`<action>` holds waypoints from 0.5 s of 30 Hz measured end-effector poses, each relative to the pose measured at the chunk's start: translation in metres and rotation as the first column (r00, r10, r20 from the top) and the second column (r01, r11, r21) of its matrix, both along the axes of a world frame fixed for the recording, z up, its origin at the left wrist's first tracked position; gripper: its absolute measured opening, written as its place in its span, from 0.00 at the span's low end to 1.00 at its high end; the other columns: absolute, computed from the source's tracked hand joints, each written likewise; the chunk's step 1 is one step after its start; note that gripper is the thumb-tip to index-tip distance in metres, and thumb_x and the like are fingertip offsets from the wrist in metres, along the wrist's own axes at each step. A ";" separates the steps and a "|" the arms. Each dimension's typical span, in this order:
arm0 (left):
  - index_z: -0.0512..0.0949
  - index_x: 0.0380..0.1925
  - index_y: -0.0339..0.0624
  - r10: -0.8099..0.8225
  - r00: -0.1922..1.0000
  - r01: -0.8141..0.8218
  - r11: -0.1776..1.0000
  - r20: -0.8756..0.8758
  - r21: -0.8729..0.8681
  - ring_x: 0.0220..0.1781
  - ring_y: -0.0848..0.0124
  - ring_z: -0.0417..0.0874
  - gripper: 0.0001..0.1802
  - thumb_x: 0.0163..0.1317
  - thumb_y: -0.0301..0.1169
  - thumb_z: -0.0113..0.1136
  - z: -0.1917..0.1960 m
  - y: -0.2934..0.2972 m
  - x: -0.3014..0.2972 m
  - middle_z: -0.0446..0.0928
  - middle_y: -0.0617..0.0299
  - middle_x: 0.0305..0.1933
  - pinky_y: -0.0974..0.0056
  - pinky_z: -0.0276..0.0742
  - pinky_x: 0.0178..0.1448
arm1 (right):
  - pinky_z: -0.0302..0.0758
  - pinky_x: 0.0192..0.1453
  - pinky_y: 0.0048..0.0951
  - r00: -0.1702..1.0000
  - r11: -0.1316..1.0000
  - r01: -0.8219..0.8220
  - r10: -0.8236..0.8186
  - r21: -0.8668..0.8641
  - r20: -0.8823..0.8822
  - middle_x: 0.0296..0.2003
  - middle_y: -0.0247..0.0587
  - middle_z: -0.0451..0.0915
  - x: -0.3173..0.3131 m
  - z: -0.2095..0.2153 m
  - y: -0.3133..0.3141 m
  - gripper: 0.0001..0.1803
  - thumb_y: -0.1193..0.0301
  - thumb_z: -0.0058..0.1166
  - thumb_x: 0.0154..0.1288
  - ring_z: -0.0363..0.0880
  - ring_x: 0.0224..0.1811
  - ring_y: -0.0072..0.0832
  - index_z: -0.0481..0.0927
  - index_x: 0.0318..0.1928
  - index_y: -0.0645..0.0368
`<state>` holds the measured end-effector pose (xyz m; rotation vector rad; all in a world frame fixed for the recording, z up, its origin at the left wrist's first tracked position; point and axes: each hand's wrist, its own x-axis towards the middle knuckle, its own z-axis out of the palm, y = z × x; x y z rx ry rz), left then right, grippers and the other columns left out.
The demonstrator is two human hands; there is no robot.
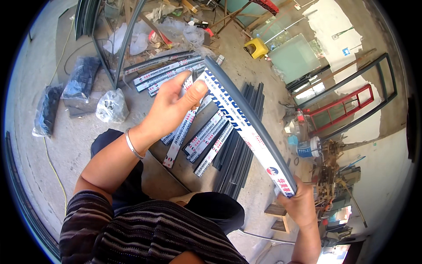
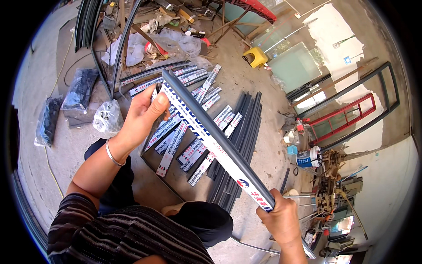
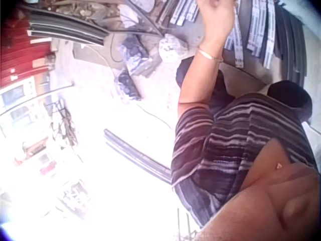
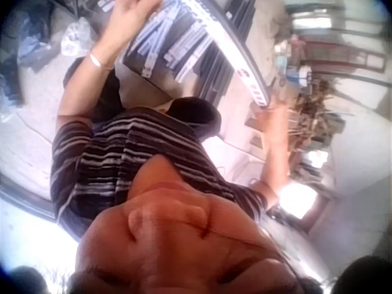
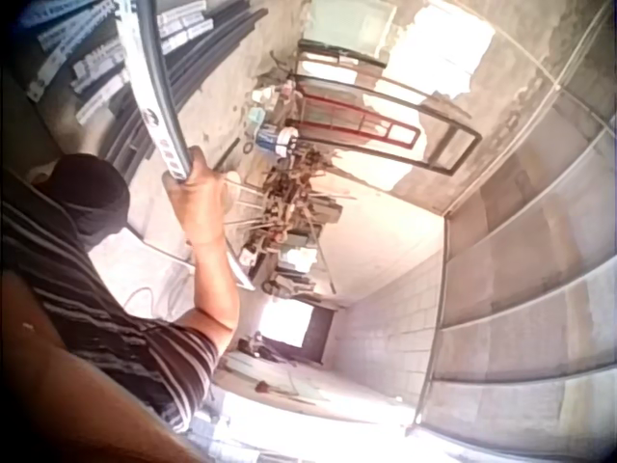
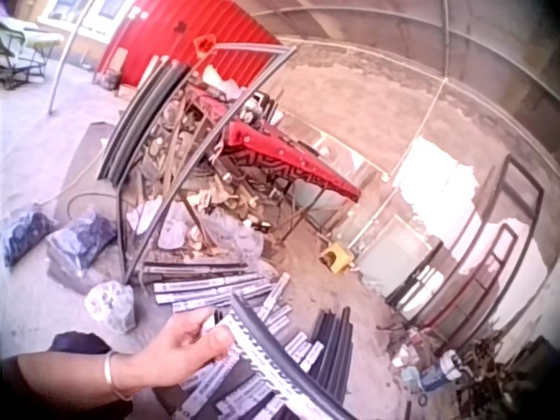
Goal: The person organizes various metal pieces on a floor by picking up and placing them into groups, handling several pieces individually and moving a large frame.
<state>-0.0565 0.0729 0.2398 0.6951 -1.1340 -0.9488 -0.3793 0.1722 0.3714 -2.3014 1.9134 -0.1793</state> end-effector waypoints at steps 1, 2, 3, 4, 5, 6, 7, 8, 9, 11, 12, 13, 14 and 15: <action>0.73 0.35 0.36 -0.019 1.000 0.019 1.000 -0.010 0.002 0.31 0.81 0.68 0.22 0.67 0.48 0.56 0.000 0.001 0.000 0.70 0.68 0.28 0.72 0.67 0.35 | 0.76 0.26 0.33 1.000 1.000 0.001 -0.001 0.000 -0.002 0.16 0.51 0.77 0.001 0.001 0.000 0.12 0.78 0.60 0.46 0.82 0.19 0.39 0.76 0.35 0.67; 0.72 0.36 0.36 -0.038 0.999 0.038 0.999 -0.018 0.004 0.32 0.81 0.69 0.23 0.67 0.49 0.54 0.000 0.001 0.001 0.70 0.68 0.28 0.72 0.67 0.37 | 0.76 0.26 0.34 1.000 1.000 0.016 -0.016 0.005 0.002 0.17 0.52 0.77 0.004 0.001 0.001 0.13 0.78 0.61 0.46 0.82 0.20 0.40 0.76 0.35 0.67; 0.72 0.36 0.36 -0.039 0.999 0.039 0.999 -0.018 0.006 0.32 0.81 0.69 0.23 0.67 0.49 0.54 -0.003 0.000 0.001 0.70 0.68 0.28 0.72 0.67 0.37 | 0.76 0.27 0.35 0.999 0.999 0.031 -0.031 0.010 0.007 0.18 0.52 0.77 0.006 0.002 0.001 0.13 0.78 0.61 0.46 0.82 0.21 0.42 0.76 0.34 0.67; 0.72 0.39 0.35 -0.018 1.000 0.019 0.999 0.018 -0.040 0.33 0.80 0.69 0.26 0.68 0.52 0.49 -0.008 -0.001 -0.001 0.71 0.66 0.30 0.71 0.67 0.38 | 0.76 0.27 0.35 0.999 0.999 0.032 -0.032 0.012 0.006 0.18 0.52 0.77 0.004 0.000 0.002 0.13 0.78 0.61 0.46 0.82 0.21 0.42 0.76 0.34 0.67; 0.71 0.42 0.33 0.004 0.999 0.001 0.996 0.053 -0.087 0.35 0.79 0.70 0.30 0.70 0.55 0.44 -0.011 -0.003 -0.001 0.72 0.65 0.31 0.71 0.67 0.40 | 0.76 0.27 0.36 1.000 1.000 0.002 -0.003 -0.020 -0.030 0.18 0.53 0.77 0.001 -0.003 0.002 0.13 0.78 0.61 0.46 0.81 0.22 0.44 0.75 0.34 0.66; 0.71 0.42 0.33 0.004 0.999 0.000 0.996 0.053 -0.086 0.35 0.79 0.70 0.30 0.70 0.55 0.44 -0.011 -0.002 -0.002 0.72 0.65 0.31 0.71 0.67 0.40 | 0.76 0.28 0.37 0.997 0.998 -0.029 0.026 -0.050 -0.068 0.19 0.54 0.77 -0.001 -0.004 0.002 0.13 0.77 0.62 0.46 0.81 0.23 0.46 0.75 0.34 0.65; 0.70 0.44 0.32 0.055 0.999 -0.055 0.998 0.002 -0.033 0.36 0.78 0.70 0.34 0.70 0.58 0.38 -0.012 -0.001 -0.002 0.72 0.64 0.32 0.70 0.67 0.41 | 0.76 0.28 0.37 0.997 0.998 -0.030 0.027 -0.048 -0.068 0.19 0.54 0.77 0.001 -0.004 0.002 0.13 0.77 0.62 0.46 0.81 0.23 0.46 0.75 0.34 0.65; 0.69 0.46 0.30 0.103 0.994 -0.102 0.994 -0.046 0.027 0.37 0.77 0.70 0.39 0.69 0.62 0.32 -0.013 0.000 -0.003 0.73 0.62 0.33 0.70 0.67 0.42 | 0.76 0.29 0.38 0.997 0.999 -0.017 0.013 -0.049 -0.075 0.19 0.54 0.77 0.004 -0.004 0.005 0.14 0.77 0.62 0.46 0.80 0.24 0.48 0.75 0.35 0.65; 0.69 0.46 0.30 0.102 0.994 -0.101 0.994 -0.046 0.032 0.37 0.77 0.70 0.39 0.69 0.62 0.32 -0.011 0.001 -0.002 0.73 0.62 0.33 0.70 0.67 0.42 | 0.76 0.29 0.39 0.997 0.999 -0.004 0.000 -0.049 -0.082 0.20 0.54 0.77 0.007 -0.005 0.007 0.14 0.77 0.62 0.46 0.80 0.25 0.49 0.75 0.35 0.64; 0.69 0.48 0.29 0.059 0.997 -0.053 0.994 -0.054 0.100 0.36 0.76 0.71 0.44 0.68 0.65 0.24 -0.003 0.005 0.005 0.73 0.61 0.33 0.69 0.67 0.42 | 0.76 0.29 0.39 0.995 0.999 -0.019 0.015 -0.038 -0.102 0.19 0.54 0.77 0.017 -0.007 0.006 0.14 0.77 0.62 0.46 0.80 0.25 0.49 0.75 0.36 0.64; 0.70 0.45 0.30 0.041 0.997 -0.035 0.994 -0.058 0.106 0.36 0.75 0.70 0.43 0.68 0.65 0.24 -0.001 0.007 0.006 0.73 0.61 0.33 0.70 0.67 0.42 | 0.76 0.30 0.40 0.992 0.999 -0.036 0.032 -0.034 -0.120 0.19 0.54 0.76 0.021 -0.009 0.005 0.15 0.76 0.63 0.46 0.79 0.25 0.49 0.75 0.36 0.63; 0.70 0.45 0.30 0.042 0.998 -0.036 0.993 -0.054 0.112 0.36 0.75 0.70 0.43 0.68 0.65 0.24 -0.004 0.007 0.009 0.73 0.61 0.33 0.70 0.67 0.42 | 0.76 0.30 0.40 0.993 0.999 -0.037 0.033 -0.028 -0.117 0.19 0.54 0.76 0.022 -0.010 0.004 0.15 0.76 0.63 0.46 0.79 0.25 0.49 0.75 0.36 0.63; 0.71 0.43 0.31 0.038 0.999 -0.036 0.993 -0.017 0.113 0.35 0.76 0.70 0.42 0.69 0.64 0.25 -0.008 0.006 0.014 0.73 0.62 0.32 0.70 0.66 0.42 | 0.75 0.30 0.40 0.992 0.998 -0.053 0.050 -0.020 -0.119 0.19 0.53 0.76 0.024 -0.013 0.003 0.15 0.76 0.63 0.46 0.79 0.24 0.50 0.74 0.36 0.63; 0.72 0.41 0.32 0.032 0.999 -0.034 0.993 0.021 0.115 0.35 0.76 0.70 0.41 0.69 0.63 0.27 -0.010 0.005 0.019 0.73 0.63 0.32 0.71 0.66 0.41 | 0.75 0.30 0.41 0.990 0.998 -0.069 0.067 -0.012 -0.121 0.19 0.53 0.76 0.026 -0.016 0.002 0.15 0.76 0.63 0.46 0.79 0.24 0.50 0.74 0.36 0.63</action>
